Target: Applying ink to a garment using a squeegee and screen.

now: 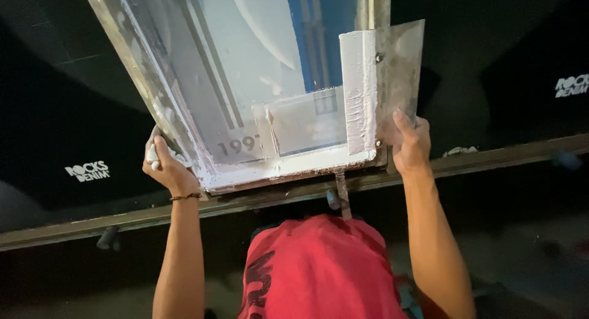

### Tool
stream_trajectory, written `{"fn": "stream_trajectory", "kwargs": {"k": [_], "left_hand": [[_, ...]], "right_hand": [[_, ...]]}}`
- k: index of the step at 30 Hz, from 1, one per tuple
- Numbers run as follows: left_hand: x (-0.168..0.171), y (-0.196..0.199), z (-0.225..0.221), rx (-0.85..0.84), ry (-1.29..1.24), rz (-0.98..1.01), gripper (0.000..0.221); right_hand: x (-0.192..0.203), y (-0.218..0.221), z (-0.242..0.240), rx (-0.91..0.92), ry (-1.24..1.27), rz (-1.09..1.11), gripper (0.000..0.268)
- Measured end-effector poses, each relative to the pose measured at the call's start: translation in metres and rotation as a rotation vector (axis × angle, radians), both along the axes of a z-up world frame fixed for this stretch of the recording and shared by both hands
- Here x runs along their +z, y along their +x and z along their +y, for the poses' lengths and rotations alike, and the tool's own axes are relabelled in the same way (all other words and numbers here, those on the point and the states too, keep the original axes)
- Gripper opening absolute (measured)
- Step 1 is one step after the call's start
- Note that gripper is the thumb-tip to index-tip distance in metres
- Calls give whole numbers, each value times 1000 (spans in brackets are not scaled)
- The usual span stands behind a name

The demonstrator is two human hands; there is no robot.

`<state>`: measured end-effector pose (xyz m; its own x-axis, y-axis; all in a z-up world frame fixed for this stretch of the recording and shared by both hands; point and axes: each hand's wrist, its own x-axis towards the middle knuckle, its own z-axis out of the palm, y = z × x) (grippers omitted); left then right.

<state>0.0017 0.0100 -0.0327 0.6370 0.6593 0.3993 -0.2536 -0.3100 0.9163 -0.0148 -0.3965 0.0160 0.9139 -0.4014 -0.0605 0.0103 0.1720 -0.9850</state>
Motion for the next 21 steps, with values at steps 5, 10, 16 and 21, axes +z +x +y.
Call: {"fn": "stream_trajectory", "kwargs": {"k": [5,10,16,21], "left_hand": [[3,6,13,140,-17,-28,31],[16,-11,31,322,-216,-175,35],[55,-33,-12,16,344,-146,31],[96,-44,-103,-540,502,69,32]], "right_hand": [[-27,1,-11,-7,-120,0,33],[-8,0,-18,33,-481,-19,30],[22,11,-19,290,-1169,-410,57],[3,23,-21,571,-1407,-353,47]]}}
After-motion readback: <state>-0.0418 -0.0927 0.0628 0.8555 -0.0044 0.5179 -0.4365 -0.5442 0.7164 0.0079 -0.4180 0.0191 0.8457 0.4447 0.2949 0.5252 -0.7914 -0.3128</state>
